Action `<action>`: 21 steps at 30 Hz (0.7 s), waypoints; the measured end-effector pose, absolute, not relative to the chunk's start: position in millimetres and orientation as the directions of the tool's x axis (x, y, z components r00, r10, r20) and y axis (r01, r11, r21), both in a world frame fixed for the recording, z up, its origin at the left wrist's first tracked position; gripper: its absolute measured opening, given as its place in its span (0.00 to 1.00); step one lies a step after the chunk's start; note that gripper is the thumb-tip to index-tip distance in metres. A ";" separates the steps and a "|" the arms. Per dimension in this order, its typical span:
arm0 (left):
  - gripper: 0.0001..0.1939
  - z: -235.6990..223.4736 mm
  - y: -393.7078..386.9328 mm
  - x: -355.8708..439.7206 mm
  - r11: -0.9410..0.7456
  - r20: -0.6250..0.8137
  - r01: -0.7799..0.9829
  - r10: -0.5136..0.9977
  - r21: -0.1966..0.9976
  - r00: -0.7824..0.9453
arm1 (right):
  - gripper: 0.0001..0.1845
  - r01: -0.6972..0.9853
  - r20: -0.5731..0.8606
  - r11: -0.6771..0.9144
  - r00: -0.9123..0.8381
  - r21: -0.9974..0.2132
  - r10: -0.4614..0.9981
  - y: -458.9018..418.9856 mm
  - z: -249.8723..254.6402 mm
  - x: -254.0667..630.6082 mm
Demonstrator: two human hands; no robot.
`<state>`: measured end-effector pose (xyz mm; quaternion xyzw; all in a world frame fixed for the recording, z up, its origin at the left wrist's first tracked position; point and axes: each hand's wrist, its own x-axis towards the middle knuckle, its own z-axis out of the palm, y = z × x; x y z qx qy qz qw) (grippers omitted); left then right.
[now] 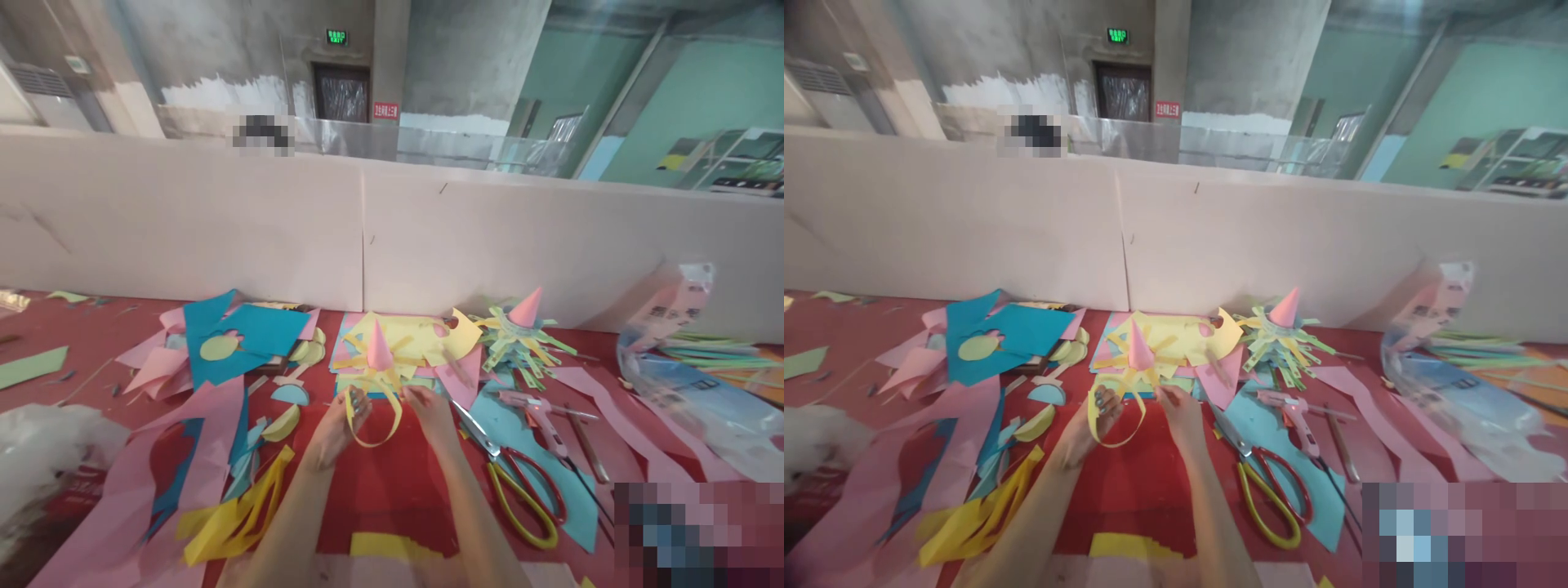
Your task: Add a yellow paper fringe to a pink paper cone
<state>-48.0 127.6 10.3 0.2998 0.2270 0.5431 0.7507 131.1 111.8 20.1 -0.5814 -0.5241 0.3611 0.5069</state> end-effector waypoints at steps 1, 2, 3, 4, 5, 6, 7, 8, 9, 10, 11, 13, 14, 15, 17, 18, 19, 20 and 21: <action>0.24 10.5 127.5 -46.6 0.236 -0.015 -0.682 0.950 0.693 0.313 | 0.14 0.268 0.128 0.070 0.204 -0.961 0.971 119.7 20.8 126.4; 0.24 10.2 127.5 -45.2 0.241 -0.014 -0.682 0.947 0.690 0.320 | 0.15 0.295 0.144 0.073 0.227 -0.953 0.963 129.1 22.4 121.6; 0.24 9.4 127.6 -43.8 0.246 -0.012 -0.682 0.944 0.689 0.328 | 0.16 0.325 0.162 0.073 0.255 -0.943 0.953 139.5 24.8 116.5; 0.24 8.3 127.7 -42.6 0.250 -0.010 -0.681 0.942 0.688 0.335 | 0.20 0.354 0.185 0.079 0.277 -0.932 0.943 150.7 27.5 111.3; 0.24 7.3 127.8 -41.8 0.253 -0.009 -0.680 0.940 0.688 0.340 | 0.24 0.384 0.211 0.088 0.291 -0.919 0.933 162.1 29.9 106.1; 0.24 6.6 127.8 -41.3 0.254 -0.008 -0.680 0.939 0.688 0.343 | 0.29 0.415 0.237 0.100 0.294 -0.904 0.926 173.0 31.9 101.1; 0.24 6.1 127.6 -41.3 0.254 -0.007 -0.680 0.939 0.688 0.344 | 0.33 0.442 0.261 0.115 0.286 -0.890 0.922 182.9 33.0 96.4; 0.24 6.1 127.2 -41.6 0.253 -0.006 -0.680 0.940 0.688 0.342 | 0.35 0.465 0.276 0.123 0.276 -0.876 0.921 191.5 33.3 92.3; 0.23 6.5 126.6 -42.3 0.250 -0.006 -0.681 0.941 0.688 0.339 | 0.35 0.486 0.282 0.126 0.262 -0.865 0.923 198.4 33.0 89.0; 0.23 7.2 125.9 -43.1 0.246 -0.006 -0.682 0.943 0.689 0.334 | 0.32 0.505 0.284 0.126 0.250 -0.854 0.926 203.7 32.2 86.7; 0.23 8.2 125.1 -43.9 0.242 -0.007 -0.681 0.945 0.691 0.328 | 0.28 0.523 0.282 0.121 0.239 -0.844 0.929 207.4 31.4 85.6; 0.24 10.7 123.9 -45.3 0.233 -0.010 -0.678 0.949 0.698 0.315 | 0.20 0.556 0.279 0.114 0.222 -0.823 0.934 210.7 31.9 86.6; 0.25 12.3 123.4 -45.7 0.229 -0.011 -0.675 0.951 0.701 0.310 | 0.18 0.572 0.283 0.114 0.216 -0.812 0.934 210.6 33.8 88.6; 0.25 14.3 123.0 -45.9 0.226 -0.012 -0.672 0.952 0.706 0.307 | 0.17 0.587 0.291 0.118 0.210 -0.801 0.933 209.4 37.1 91.1; 0.27 19.6 121.3 -46.6 0.222 -0.014 -0.664 0.953 0.714 0.304 | 0.17 0.613 0.317 0.135 0.198 -0.778 0.928 203.6 47.8 97.1; 0.27 22.8 119.8 -47.4 0.223 -0.014 -0.660 0.952 0.718 0.306 | 0.18 0.624 0.331 0.148 0.188 -0.767 0.925 198.8 54.8 100.1; 0.28 26.4 117.4 -48.8 0.223 -0.014 -0.654 0.951 0.723 0.309 | 0.18 0.634 0.343 0.161 0.176 -0.757 0.923 192.6 62.6 103.0; 0.28 30.0 114.1 -51.0 0.224 -0.012 -0.648 0.949 0.728 0.314 | 0.19 0.642 0.353 0.173 0.162 -0.747 0.922 184.9 70.8 105.6; 0.27 33.3 109.9 -54.2 0.224 -0.009 -0.641 0.947 0.734 0.320 | 0.19 0.650 0.359 0.182 0.149 -0.738 0.921 175.7 79.3 108.2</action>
